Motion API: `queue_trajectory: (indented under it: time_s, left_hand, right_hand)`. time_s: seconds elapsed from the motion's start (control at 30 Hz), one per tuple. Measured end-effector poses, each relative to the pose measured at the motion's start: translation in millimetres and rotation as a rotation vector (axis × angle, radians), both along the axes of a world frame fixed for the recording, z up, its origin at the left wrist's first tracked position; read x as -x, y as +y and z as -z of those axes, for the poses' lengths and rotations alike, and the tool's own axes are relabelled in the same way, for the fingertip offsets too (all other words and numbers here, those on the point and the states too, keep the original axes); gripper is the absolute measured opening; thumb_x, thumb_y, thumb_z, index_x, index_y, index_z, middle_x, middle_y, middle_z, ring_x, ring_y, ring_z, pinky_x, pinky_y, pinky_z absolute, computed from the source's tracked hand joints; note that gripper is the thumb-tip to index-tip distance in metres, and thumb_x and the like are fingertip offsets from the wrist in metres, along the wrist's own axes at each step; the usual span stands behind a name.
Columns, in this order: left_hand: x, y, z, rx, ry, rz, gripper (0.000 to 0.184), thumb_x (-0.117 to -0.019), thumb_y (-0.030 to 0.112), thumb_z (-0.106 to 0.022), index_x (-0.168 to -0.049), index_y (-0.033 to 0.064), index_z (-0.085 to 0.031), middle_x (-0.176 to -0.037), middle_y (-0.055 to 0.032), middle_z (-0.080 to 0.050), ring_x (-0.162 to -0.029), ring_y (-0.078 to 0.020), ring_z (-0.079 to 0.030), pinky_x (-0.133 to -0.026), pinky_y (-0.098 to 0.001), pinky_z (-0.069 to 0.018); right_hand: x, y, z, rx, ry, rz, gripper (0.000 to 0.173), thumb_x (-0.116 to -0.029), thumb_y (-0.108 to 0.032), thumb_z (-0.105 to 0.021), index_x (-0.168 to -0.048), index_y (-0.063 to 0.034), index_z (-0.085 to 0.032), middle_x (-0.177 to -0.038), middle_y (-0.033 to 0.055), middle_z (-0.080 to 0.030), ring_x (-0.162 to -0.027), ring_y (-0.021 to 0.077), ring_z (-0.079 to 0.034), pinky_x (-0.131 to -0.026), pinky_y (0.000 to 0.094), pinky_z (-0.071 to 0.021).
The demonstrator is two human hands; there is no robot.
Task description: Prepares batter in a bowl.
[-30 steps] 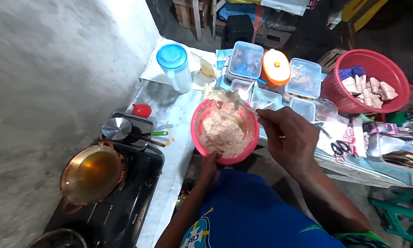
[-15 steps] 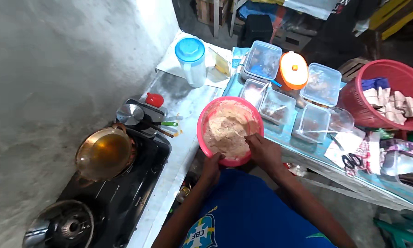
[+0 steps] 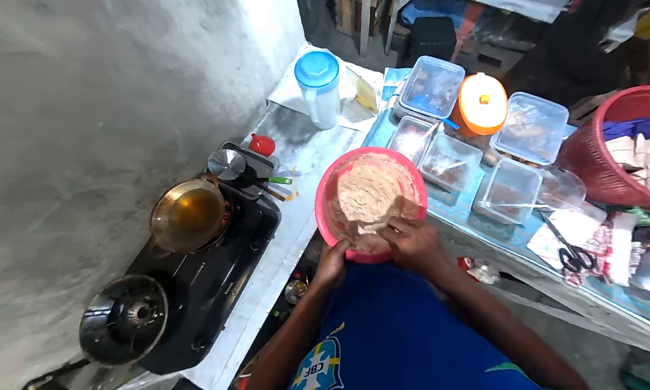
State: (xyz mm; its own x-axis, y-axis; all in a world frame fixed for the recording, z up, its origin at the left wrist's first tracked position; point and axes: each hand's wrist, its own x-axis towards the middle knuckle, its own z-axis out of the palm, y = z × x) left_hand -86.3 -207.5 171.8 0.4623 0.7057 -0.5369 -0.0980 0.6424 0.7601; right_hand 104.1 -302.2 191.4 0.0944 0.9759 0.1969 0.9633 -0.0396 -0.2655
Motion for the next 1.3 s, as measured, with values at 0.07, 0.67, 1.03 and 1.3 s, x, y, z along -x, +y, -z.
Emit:
queue_trajectory:
  time_s: [0.07, 0.67, 1.03, 1.3]
  left_hand:
    - [6, -9, 3, -0.018, 0.008, -0.016, 0.041, -0.0931, 0.001, -0.053, -0.133, -0.0035, -0.044, -0.106, -0.0185, -0.07, -0.094, -0.0278, -0.073, -0.081, -0.0457, -0.0627]
    - [19, -94, 4, 0.045, 0.085, -0.207, 0.034, -0.0964, 0.001, -0.05, -0.129, -0.0008, -0.043, -0.097, -0.0162, -0.07, -0.085, -0.026, -0.073, -0.073, -0.0419, -0.0635]
    - [16, -107, 7, 0.096, 0.05, -0.17, 0.053, -0.1078, 0.021, -0.054, -0.152, 0.0011, -0.031, -0.121, -0.0236, -0.068, -0.105, -0.0338, -0.072, -0.089, -0.0484, -0.0625]
    - [29, -99, 5, 0.118, 0.019, -0.259, 0.051, -0.1092, 0.029, -0.051, -0.149, 0.0016, -0.035, -0.119, -0.0225, -0.069, -0.105, -0.0336, -0.072, -0.088, -0.0489, -0.0622]
  right_hand:
    - [-19, -14, -22, 0.153, -0.002, -0.011, 0.022, -0.0967, -0.021, -0.053, -0.099, -0.016, -0.075, -0.099, 0.0082, -0.073, -0.089, 0.0305, -0.072, -0.069, 0.0527, -0.0572]
    - [-35, -82, -8, 0.206, 0.084, -0.017, 0.024, -0.1009, -0.021, -0.053, -0.102, -0.0153, -0.076, -0.098, 0.0077, -0.074, -0.077, 0.0311, -0.072, -0.06, 0.0548, -0.056]
    - [3, -84, 18, 0.626, 0.624, 0.144, 0.029, -0.1021, -0.032, -0.053, -0.109, -0.017, -0.078, -0.103, 0.0069, -0.076, -0.103, 0.0249, -0.071, -0.091, 0.0555, -0.0539]
    - [11, -71, 13, 0.328, 0.619, 0.126, 0.031, -0.1036, -0.037, -0.054, -0.109, -0.0191, -0.078, -0.096, 0.0023, -0.077, -0.089, 0.0168, -0.073, -0.082, 0.0483, -0.058]
